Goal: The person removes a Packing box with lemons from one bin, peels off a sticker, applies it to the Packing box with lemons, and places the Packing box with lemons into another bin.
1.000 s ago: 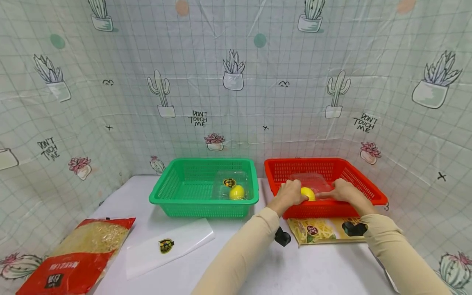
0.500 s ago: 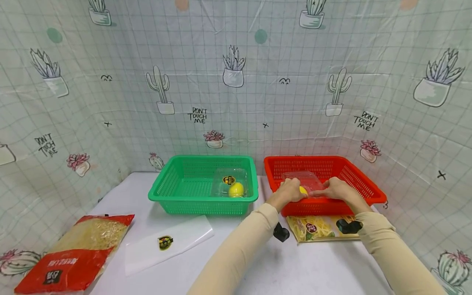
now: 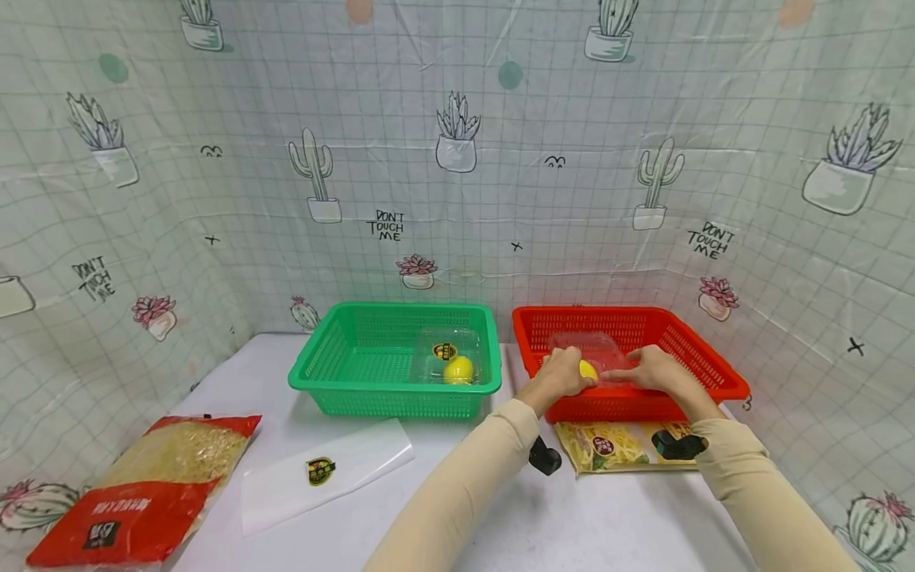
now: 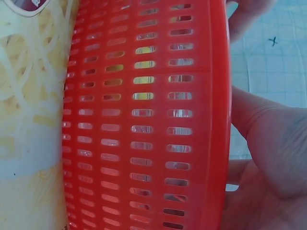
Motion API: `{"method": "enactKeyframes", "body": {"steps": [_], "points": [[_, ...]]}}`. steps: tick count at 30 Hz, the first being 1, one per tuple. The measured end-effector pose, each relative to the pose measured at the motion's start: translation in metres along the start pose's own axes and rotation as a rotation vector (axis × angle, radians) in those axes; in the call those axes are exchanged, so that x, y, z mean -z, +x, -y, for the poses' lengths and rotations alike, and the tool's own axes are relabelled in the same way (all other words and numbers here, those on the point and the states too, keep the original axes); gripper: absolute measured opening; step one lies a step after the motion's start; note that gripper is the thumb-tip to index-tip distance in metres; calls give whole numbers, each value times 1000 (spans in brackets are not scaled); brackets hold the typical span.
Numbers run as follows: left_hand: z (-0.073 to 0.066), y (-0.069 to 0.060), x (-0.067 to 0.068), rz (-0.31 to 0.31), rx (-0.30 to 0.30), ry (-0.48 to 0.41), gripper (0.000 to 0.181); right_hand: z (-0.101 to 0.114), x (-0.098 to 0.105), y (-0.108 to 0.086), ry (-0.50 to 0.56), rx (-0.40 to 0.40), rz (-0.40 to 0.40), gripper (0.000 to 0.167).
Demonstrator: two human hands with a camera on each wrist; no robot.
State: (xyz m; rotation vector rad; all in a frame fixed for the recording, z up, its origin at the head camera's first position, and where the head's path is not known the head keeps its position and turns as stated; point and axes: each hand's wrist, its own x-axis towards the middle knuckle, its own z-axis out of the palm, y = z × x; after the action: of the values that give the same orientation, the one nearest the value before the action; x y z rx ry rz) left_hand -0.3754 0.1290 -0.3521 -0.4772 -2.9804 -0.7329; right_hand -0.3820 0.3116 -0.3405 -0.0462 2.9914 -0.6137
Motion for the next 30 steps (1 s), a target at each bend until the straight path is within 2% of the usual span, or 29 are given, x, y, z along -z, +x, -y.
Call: {"method": "enactKeyframes", "body": {"steps": [3, 6, 11, 14, 20, 24, 30], "points": [[1, -1, -1, -22, 10, -70, 43, 0, 1, -2, 17, -3, -9, 97], [4, -1, 1, -64, 32, -184, 52, 3, 5, -4, 44, 9, -24, 95], [9, -3, 7, -139, 24, -344, 59, 9, 17, -12, 59, 33, -51, 93], [10, -5, 11, -159, 23, -461, 60, 9, 24, -17, 63, 41, -56, 90], [14, -10, 19, -148, 64, -734, 59, 14, 36, -28, 60, 86, -94, 88], [18, -13, 27, -121, 94, -890, 55, 18, 40, -35, 64, 120, -134, 83], [28, -19, 44, -55, 108, -1107, 47, 27, 44, -44, 86, 177, -184, 75]]}}
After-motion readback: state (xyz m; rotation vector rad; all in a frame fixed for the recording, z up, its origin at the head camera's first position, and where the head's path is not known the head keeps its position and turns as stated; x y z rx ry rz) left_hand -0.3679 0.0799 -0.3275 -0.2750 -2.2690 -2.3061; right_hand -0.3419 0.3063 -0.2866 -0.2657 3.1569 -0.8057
